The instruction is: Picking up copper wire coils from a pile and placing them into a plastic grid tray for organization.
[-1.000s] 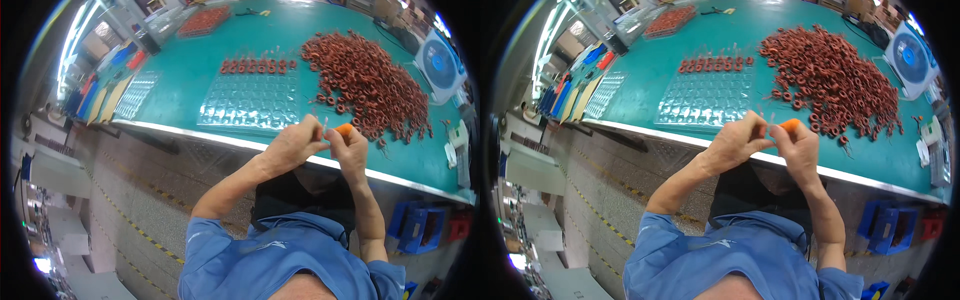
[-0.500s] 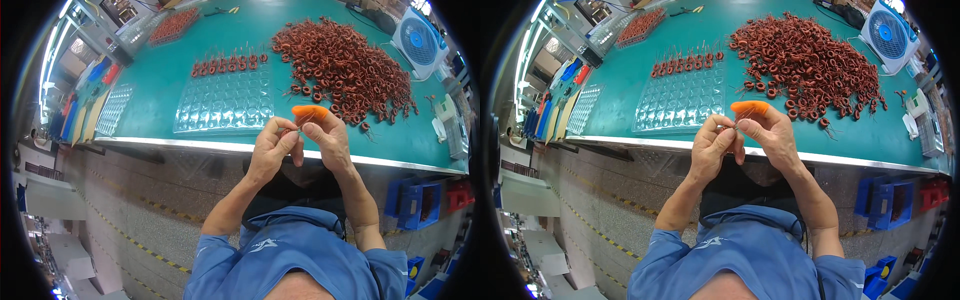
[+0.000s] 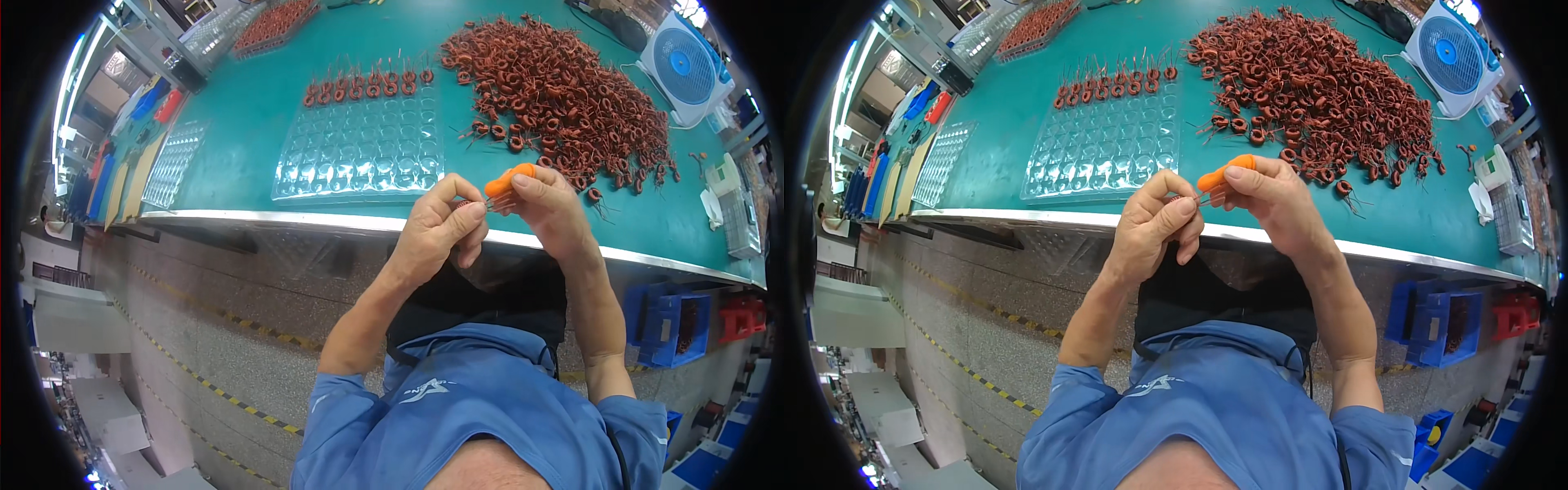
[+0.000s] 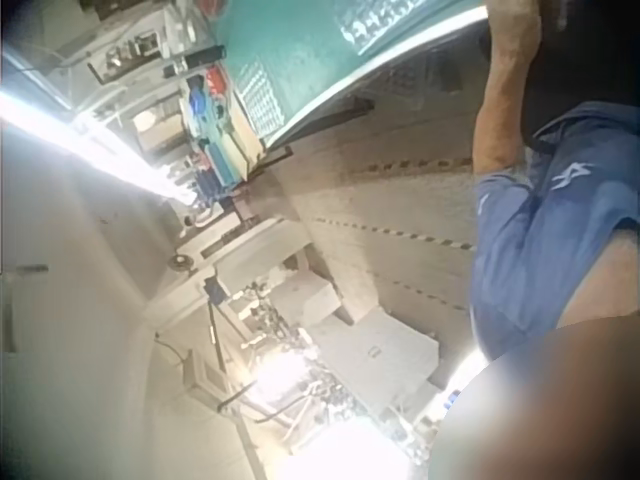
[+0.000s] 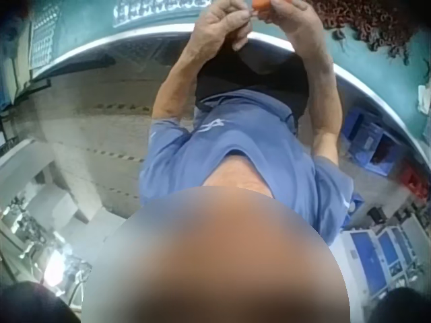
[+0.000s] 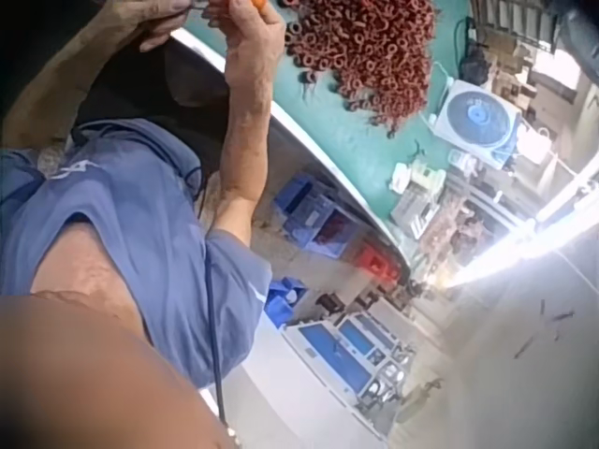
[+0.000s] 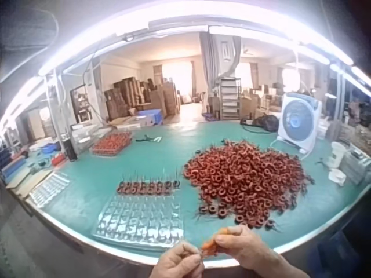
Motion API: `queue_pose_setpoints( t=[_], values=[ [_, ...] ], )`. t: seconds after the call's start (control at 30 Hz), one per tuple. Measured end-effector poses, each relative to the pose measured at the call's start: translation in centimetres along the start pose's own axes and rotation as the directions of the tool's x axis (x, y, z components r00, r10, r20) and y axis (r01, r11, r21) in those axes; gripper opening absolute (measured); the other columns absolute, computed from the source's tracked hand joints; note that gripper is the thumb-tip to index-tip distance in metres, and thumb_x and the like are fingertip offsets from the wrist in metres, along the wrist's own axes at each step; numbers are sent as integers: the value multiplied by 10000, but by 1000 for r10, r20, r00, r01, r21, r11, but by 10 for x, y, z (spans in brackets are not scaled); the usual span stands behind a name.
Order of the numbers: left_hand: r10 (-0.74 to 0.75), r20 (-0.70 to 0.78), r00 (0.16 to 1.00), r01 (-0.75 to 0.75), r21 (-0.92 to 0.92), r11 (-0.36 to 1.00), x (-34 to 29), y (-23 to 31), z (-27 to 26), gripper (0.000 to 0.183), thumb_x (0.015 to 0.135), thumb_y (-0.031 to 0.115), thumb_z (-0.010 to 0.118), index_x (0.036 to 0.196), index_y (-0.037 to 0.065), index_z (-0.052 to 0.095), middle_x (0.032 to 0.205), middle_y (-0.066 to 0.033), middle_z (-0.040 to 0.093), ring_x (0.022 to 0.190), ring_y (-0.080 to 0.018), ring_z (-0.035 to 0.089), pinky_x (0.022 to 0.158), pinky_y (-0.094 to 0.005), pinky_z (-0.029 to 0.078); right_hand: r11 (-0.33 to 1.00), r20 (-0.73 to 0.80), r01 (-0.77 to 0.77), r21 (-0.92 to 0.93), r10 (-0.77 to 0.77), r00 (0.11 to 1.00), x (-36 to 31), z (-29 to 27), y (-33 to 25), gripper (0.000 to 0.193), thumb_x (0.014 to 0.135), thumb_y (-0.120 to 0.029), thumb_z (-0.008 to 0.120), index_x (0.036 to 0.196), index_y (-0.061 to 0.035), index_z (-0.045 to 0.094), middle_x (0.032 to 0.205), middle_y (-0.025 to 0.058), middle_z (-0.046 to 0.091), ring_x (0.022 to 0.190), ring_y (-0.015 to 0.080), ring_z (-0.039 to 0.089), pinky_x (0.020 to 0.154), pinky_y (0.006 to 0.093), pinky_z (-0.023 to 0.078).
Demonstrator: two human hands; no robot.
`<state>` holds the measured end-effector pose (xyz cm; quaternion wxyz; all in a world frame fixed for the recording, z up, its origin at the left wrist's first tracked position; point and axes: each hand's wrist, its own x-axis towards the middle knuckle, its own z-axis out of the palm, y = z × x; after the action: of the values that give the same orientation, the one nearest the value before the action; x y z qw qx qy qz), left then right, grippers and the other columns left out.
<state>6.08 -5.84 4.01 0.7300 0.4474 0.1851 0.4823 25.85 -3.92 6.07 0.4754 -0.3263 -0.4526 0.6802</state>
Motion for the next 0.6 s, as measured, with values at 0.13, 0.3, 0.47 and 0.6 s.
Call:
queue_pose_setpoints(
  t=[0.13,0.3,0.47,0.6],
  values=[
    [-75,67,995,68,100,993,-4,3,1,178,994,220,536,965,57,469,590,-14,459,454,-103,463,429,-225,363,991,184,-136,4,133,974,5,-13,-4,279,923,-248,613,959,20,681,880,93,686,767,132,613,757,285,495],
    [-145,53,988,148,-77,986,-6,-3,-3,174,996,221,534,984,57,477,618,-28,479,498,-120,498,459,-226,386,993,205,-115,35,106,973,8,-15,9,288,958,-250,579,943,20,678,804,63,660,725,123,588,726,272,492],
    [-63,-44,997,59,-86,995,-5,-10,-7,182,999,194,520,1092,47,465,738,-63,534,626,-151,554,571,-249,456,823,-159,110,-558,-236,959,8,-7,8,326,1004,-274,523,997,23,657,764,26,607,710,86,538,665,226,433],
    [114,-43,993,-106,153,983,-2,-18,-21,223,1001,155,510,1173,38,430,805,-75,550,697,-150,568,636,-256,480,862,-191,179,-473,-299,935,0,5,6,255,952,-218,621,1073,5,646,782,17,634,680,69,570,610,193,441]
  ],
)
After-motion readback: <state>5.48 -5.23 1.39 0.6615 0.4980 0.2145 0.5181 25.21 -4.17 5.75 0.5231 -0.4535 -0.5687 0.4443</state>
